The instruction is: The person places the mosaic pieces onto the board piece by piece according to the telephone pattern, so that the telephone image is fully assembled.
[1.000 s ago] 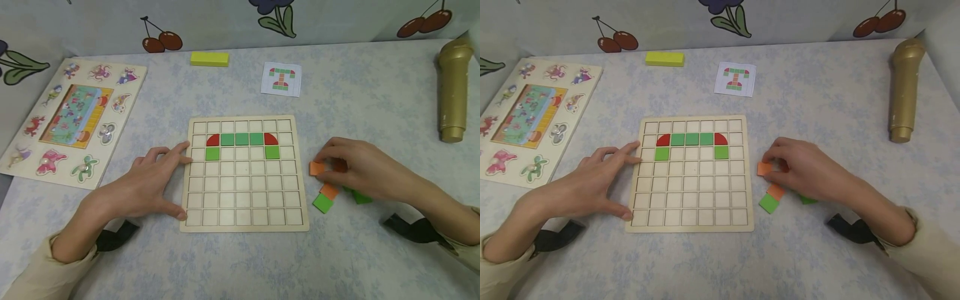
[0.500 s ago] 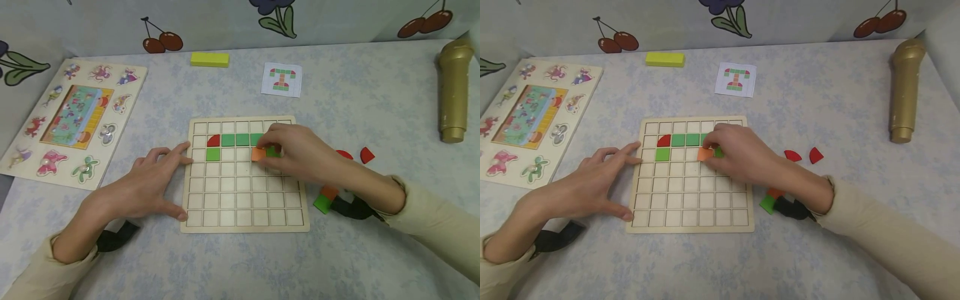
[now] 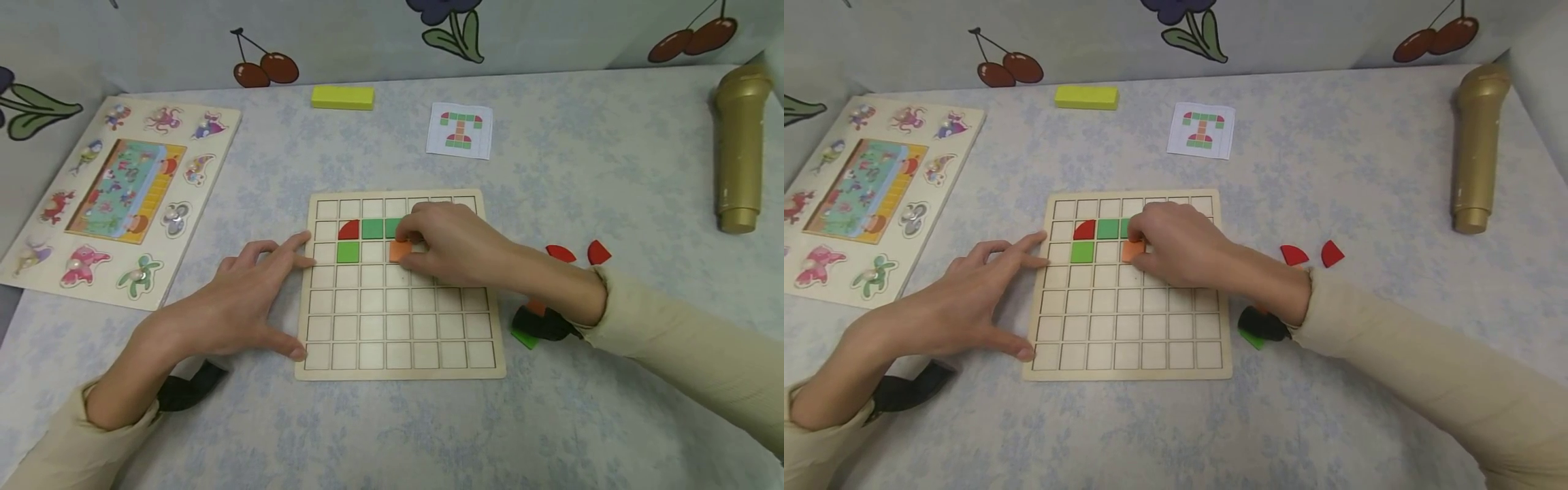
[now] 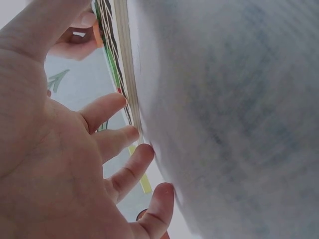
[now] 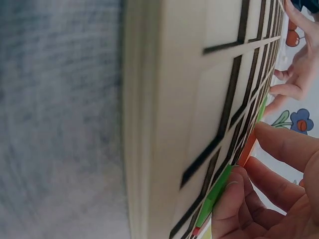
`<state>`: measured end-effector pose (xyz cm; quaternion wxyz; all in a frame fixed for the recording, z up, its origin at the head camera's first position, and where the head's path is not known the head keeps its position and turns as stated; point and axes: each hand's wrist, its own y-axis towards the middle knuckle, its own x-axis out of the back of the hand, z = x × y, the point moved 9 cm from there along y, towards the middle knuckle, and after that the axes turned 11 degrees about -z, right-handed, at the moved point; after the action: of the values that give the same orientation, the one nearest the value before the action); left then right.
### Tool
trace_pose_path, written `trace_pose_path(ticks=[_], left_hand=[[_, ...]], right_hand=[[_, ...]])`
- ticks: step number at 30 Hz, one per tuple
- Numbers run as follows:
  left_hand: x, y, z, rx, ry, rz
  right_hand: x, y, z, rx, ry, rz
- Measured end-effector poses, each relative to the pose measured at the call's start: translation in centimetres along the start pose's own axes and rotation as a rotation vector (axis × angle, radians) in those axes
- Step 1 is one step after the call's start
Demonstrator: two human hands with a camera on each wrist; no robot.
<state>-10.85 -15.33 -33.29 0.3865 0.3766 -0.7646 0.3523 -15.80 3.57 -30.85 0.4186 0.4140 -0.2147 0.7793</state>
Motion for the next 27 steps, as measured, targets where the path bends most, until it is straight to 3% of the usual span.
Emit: trace_pose_path(ticks=[27], left_hand=[[0.01, 0.07, 0.06, -0.004, -0.011, -0.003]], right_hand=[[-0.4, 0.21, 0.07, -0.017, -0.007, 0.037]])
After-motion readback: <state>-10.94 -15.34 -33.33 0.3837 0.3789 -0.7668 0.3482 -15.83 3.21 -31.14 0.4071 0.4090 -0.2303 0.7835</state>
